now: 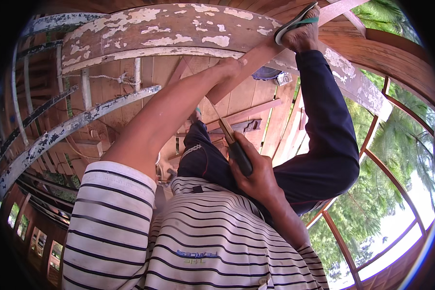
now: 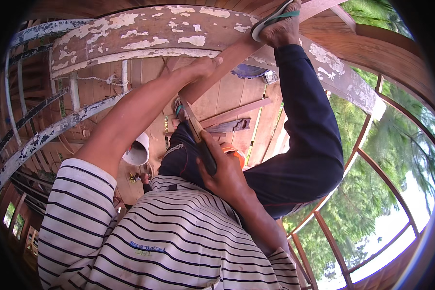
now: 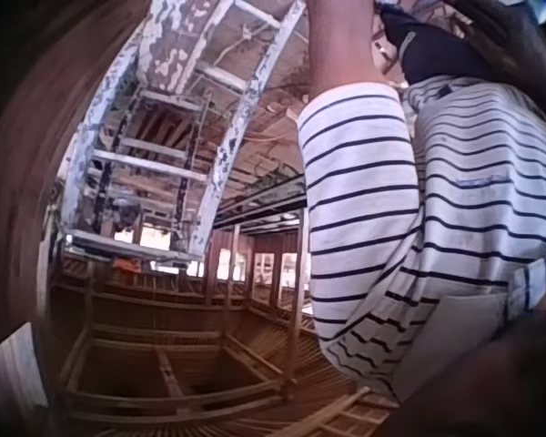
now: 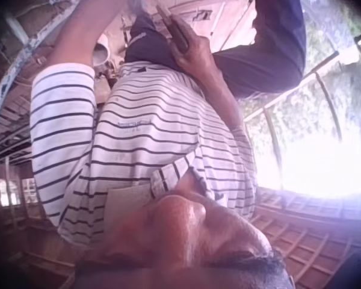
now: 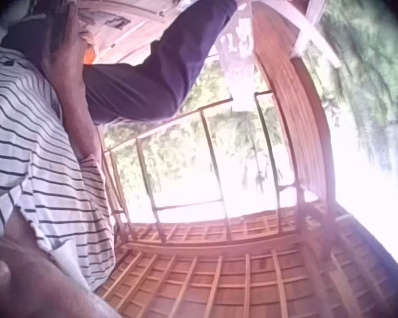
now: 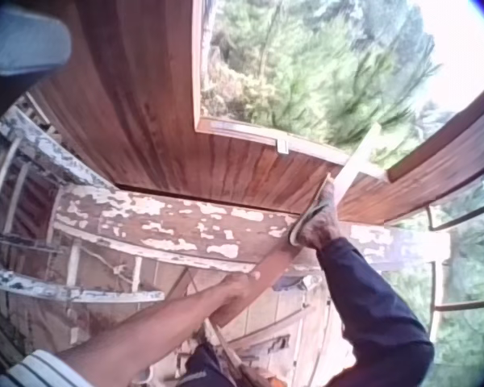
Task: The person uses a hand saw to cut a wooden plank, measures and marks it with a square and pencil, then fits the plank into a wall opening. They secure the plank using a pneumatic nail gun. The work occurs inside a partially built wooden structure with open window frames and visible trees outside.
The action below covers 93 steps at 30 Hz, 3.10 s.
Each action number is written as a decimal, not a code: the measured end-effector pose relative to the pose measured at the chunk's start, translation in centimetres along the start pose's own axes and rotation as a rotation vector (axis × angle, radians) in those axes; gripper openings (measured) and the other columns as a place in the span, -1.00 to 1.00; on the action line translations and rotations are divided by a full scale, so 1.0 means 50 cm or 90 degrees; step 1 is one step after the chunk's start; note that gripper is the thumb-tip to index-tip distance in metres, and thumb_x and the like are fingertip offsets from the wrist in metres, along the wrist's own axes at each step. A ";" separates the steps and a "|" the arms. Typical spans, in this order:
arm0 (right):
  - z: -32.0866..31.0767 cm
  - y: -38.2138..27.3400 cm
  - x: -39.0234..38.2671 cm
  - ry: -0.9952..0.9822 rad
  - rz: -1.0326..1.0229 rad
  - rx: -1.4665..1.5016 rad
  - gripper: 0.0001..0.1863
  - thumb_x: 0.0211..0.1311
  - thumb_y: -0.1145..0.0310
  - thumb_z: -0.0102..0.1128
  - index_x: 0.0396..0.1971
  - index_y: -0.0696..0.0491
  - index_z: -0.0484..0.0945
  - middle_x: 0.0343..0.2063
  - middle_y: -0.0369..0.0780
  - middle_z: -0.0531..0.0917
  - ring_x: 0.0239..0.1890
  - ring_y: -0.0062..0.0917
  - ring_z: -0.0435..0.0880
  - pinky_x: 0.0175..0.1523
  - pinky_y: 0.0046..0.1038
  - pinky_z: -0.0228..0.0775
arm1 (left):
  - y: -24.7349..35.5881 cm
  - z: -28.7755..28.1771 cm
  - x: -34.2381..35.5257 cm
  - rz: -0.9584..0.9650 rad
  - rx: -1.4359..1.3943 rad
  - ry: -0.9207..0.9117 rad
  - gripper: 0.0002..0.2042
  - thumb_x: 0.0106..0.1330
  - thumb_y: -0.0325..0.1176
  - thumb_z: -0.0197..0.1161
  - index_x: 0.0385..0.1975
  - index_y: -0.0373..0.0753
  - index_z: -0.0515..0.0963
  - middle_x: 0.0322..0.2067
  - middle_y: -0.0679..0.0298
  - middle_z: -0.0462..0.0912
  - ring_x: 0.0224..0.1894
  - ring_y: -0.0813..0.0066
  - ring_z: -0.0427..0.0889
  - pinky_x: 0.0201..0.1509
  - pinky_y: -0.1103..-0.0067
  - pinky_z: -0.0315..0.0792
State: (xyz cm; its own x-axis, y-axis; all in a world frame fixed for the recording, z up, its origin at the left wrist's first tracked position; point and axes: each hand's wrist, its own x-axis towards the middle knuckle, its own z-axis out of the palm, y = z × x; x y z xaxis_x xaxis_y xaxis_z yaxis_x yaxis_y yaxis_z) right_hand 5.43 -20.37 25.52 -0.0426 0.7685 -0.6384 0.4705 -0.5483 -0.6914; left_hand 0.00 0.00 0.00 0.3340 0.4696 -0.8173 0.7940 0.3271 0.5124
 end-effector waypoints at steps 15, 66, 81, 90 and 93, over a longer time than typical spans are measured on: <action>-0.088 -0.031 -0.158 0.011 -0.058 -0.059 -0.29 0.19 0.55 0.29 0.35 0.20 0.25 -0.05 0.12 0.67 -0.04 -0.08 0.73 0.02 -0.36 0.59 | 0.026 -0.018 -0.001 0.004 -0.037 -0.027 -0.29 0.48 0.18 -0.10 0.24 -0.45 0.42 0.26 -0.22 0.42 0.33 -0.07 0.41 0.38 0.27 0.28; -0.003 0.004 0.097 0.018 -0.139 -0.012 -0.31 0.28 0.34 0.26 0.34 0.16 0.19 -0.11 0.17 0.63 -0.12 0.11 0.66 -0.05 -0.12 0.51 | -0.030 -0.025 -0.009 0.076 -0.016 -0.006 -0.27 0.28 0.18 0.32 -0.03 -0.58 0.57 -0.04 -0.27 0.63 0.01 0.02 0.66 0.04 0.28 0.48; -0.100 -0.055 -0.117 0.034 -0.101 -0.061 -0.31 0.21 0.47 0.28 0.34 0.21 0.24 -0.09 0.15 0.65 -0.13 -0.06 0.76 -0.09 -0.28 0.60 | -0.014 -0.034 -0.008 0.074 0.046 -0.019 -0.29 0.38 0.21 0.15 -0.02 -0.52 0.58 -0.09 -0.23 0.66 -0.05 0.00 0.68 -0.04 0.25 0.48; -0.092 -0.093 -0.142 0.036 -0.054 -0.104 -0.33 0.19 0.50 0.29 0.32 0.19 0.29 -0.17 0.10 0.68 -0.23 -0.21 0.79 -0.18 -0.34 0.60 | -0.006 -0.039 -0.013 0.083 0.034 -0.049 -0.31 0.40 0.19 0.12 0.04 -0.50 0.56 0.01 -0.25 0.61 0.05 -0.06 0.64 0.07 0.23 0.47; -0.099 -0.077 -0.146 0.059 -0.098 -0.104 -0.33 0.19 0.52 0.28 0.32 0.20 0.29 -0.13 0.08 0.68 -0.18 -0.20 0.79 -0.12 -0.36 0.61 | -0.011 -0.031 -0.007 0.065 0.030 -0.028 -0.31 0.40 0.19 0.13 0.05 -0.50 0.55 0.02 -0.24 0.61 0.07 -0.07 0.63 0.08 0.24 0.47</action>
State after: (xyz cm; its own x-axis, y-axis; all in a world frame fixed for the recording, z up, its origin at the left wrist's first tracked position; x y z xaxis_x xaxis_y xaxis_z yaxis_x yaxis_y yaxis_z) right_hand 8.28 -22.26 34.52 -0.0475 0.8698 -0.4912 0.6015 -0.3677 -0.7092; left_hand -1.35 0.93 0.44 0.4353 0.4620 -0.7727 0.7772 0.2403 0.5815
